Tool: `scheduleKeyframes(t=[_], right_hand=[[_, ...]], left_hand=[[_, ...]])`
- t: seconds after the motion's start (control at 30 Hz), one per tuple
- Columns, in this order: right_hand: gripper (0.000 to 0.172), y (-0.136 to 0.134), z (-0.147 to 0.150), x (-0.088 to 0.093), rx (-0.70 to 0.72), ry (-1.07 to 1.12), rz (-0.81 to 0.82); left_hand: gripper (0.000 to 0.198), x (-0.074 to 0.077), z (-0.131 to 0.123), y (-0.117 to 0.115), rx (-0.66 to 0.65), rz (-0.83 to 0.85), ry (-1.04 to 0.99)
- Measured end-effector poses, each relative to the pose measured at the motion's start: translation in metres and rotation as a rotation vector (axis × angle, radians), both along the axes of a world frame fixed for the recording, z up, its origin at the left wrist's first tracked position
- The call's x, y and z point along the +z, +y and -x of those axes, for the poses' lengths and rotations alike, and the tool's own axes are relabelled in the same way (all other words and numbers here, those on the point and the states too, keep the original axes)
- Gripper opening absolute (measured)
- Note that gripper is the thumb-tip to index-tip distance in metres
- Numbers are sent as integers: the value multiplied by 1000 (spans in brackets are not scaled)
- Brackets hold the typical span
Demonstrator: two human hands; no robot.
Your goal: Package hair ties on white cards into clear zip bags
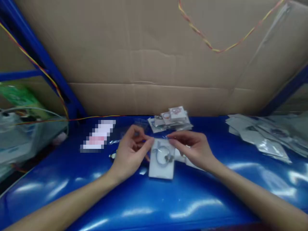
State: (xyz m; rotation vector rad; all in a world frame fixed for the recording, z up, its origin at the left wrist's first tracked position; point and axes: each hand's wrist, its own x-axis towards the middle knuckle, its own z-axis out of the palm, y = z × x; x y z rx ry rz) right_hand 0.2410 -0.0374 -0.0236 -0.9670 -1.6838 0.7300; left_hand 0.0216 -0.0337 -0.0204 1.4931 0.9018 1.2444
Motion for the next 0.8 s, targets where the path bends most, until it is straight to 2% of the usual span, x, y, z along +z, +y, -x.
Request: scheduleKeyframes(t=[0.17,0.4,0.5,0.67,0.8], right_hand=[[18,1,1,1,-14,79,78],[22,-1,-2,1,13,53,70],[24,-1,-3,2,18,40,74],[36,2,-5,3,30,28,125],[29,4,-5,3,32,8,154]], left_hand=[[11,3,3,-1,25,-68,86],[33,3,8,1,-9,-36,212],[36,3,8,2,5,-29,231],[37,4,7,3,56,-29,212],[37,5,7,5,95,-28,220]])
